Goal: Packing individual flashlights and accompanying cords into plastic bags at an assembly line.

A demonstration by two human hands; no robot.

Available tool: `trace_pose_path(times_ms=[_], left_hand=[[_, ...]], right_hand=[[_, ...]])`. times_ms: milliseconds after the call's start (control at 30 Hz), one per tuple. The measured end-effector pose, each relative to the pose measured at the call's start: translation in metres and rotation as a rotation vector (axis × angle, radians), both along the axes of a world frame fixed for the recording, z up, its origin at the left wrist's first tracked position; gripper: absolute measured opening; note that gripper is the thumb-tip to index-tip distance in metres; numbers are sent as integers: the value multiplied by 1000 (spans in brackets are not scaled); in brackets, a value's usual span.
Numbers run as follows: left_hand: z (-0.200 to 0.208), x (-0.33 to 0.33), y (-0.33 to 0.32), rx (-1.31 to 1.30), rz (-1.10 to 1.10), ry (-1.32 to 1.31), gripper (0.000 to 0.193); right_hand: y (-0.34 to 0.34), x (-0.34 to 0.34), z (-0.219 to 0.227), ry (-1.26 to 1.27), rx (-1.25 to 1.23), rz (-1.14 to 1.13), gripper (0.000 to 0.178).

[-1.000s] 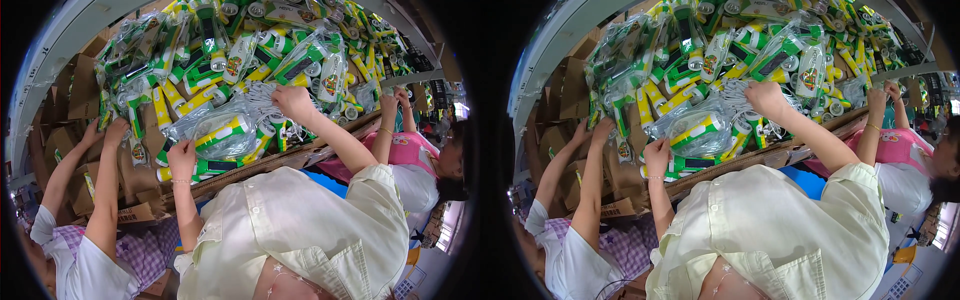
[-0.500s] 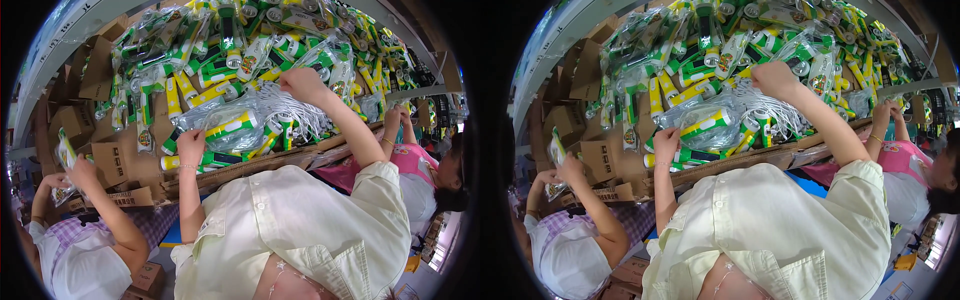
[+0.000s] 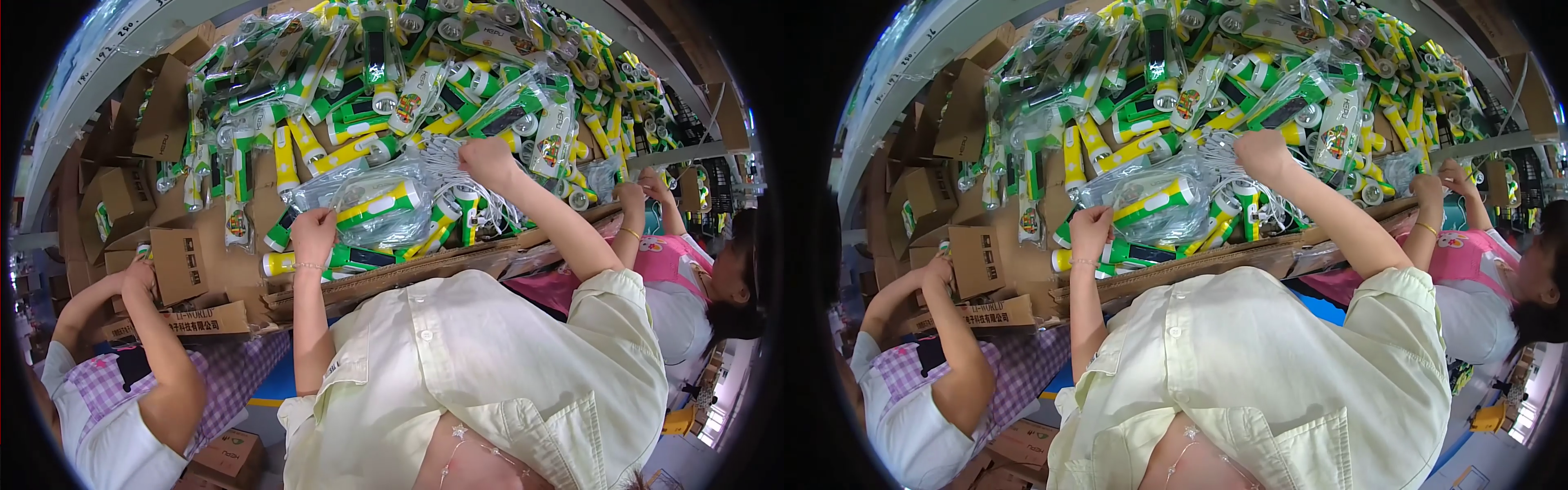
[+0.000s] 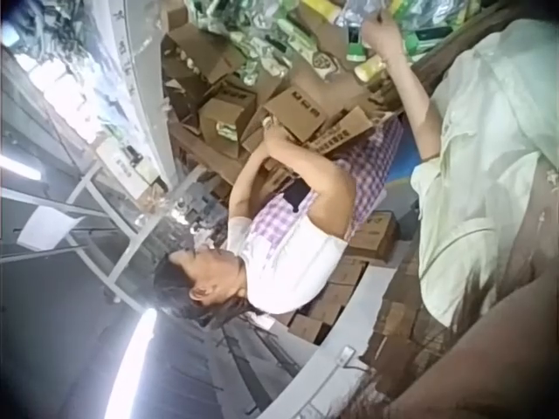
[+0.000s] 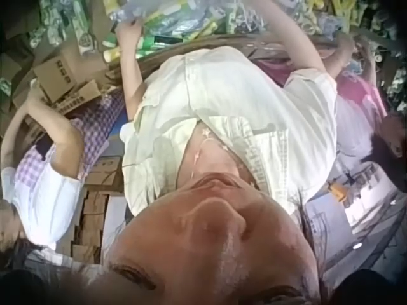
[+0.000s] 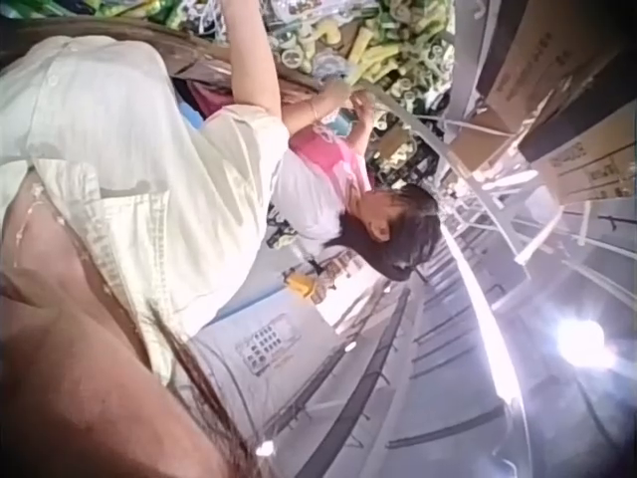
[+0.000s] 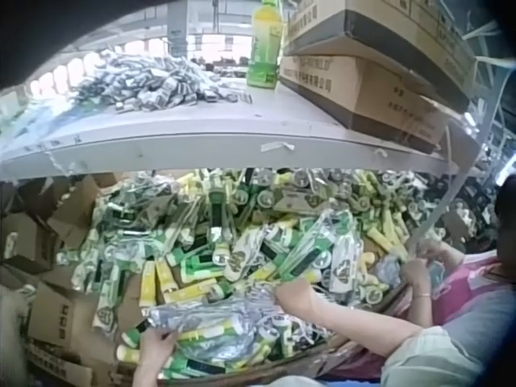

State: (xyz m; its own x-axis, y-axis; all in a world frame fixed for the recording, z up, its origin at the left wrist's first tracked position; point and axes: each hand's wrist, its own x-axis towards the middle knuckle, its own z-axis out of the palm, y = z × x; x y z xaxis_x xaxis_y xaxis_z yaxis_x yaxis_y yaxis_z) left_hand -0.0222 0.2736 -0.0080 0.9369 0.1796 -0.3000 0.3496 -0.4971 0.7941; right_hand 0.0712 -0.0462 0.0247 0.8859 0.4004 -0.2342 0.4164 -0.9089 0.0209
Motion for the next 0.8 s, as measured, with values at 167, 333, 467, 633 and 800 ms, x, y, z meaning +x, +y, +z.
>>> trace_pose_path(times_ms=[167, 333, 467, 633, 800], left_hand=[[4, 0, -4, -20, 0, 5, 21], [4, 2, -3, -51, 13, 3, 23], [0, -1, 2, 4, 33, 15, 28], [3, 3, 1, -25, 12, 6, 28], [-13, -7, 7, -114, -19, -230, 26]], right_hand=[[8, -2, 4, -22, -195, 116, 15], [1, 18, 71, -177, 322, 49, 12], [69, -4, 148, 149, 1413, 12, 7], [127, -26, 64, 287, 1414, 276, 10], [124, -21, -24, -38, 889, 524, 8]])
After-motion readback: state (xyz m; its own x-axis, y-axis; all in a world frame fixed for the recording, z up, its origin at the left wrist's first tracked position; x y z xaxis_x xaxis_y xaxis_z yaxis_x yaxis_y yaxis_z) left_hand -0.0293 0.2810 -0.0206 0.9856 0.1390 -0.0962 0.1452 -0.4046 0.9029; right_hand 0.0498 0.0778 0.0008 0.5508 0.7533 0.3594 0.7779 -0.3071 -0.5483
